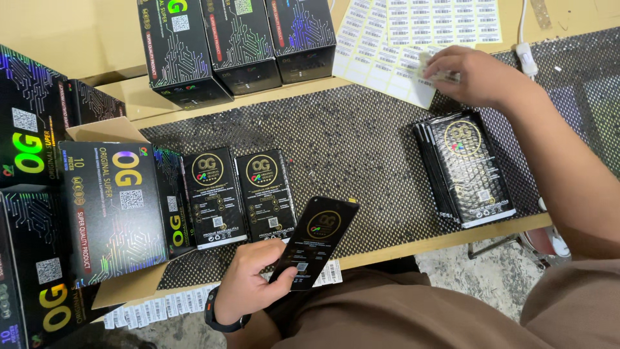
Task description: The person wipes a screen protector with a cloth, applies a small label using a pen, places the component into a protective sleeve, and then slides it into a cardboard box.
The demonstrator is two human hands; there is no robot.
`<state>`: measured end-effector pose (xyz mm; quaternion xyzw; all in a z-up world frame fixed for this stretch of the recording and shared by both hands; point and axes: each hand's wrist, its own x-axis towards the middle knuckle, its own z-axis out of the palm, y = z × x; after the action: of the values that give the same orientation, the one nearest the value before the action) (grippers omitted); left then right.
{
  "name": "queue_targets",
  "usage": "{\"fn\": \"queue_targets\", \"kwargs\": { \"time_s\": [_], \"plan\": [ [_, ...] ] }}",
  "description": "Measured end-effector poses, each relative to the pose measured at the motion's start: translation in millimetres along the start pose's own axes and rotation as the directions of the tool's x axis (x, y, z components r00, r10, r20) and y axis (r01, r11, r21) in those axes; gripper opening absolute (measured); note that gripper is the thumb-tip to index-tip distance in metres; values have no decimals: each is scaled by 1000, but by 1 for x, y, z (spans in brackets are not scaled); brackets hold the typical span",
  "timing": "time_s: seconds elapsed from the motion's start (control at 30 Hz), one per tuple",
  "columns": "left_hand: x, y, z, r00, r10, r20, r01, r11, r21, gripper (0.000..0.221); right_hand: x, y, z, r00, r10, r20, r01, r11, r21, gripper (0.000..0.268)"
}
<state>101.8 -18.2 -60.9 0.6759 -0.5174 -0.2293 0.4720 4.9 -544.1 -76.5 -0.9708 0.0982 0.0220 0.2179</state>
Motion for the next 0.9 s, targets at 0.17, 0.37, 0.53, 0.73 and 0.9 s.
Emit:
{"fn": "queue_targets", "kwargs": {
  "time_s": [0.17, 0.37, 0.53, 0.73, 0.9],
  "plan": [
    [4, 4, 1, 1000, 4, 25, -4, 1000, -9, 27, 16, -22, -8, 976, 177, 125, -176, 984, -20, 22],
    [1, 1, -1, 1000, 3, 21, -3, 1000, -8, 28, 28, -35, -11, 942, 264, 206, -259, 964, -53, 22],
    [4, 3, -2, 999, 11, 30, -10, 1000, -20, 28, 32, -33, -10, 927, 299, 226, -285, 954, -91, 23],
    [6, 7, -1, 999, 31, 36, -31, 999, -11, 23, 38, -25, -3, 944, 259, 207, -227, 960, -165, 22],
    [6, 7, 0, 999, 39, 27, -38, 999, -6, 23, 41, -34, -8, 928, 281, 246, -247, 956, -160, 14]
  ]
}}
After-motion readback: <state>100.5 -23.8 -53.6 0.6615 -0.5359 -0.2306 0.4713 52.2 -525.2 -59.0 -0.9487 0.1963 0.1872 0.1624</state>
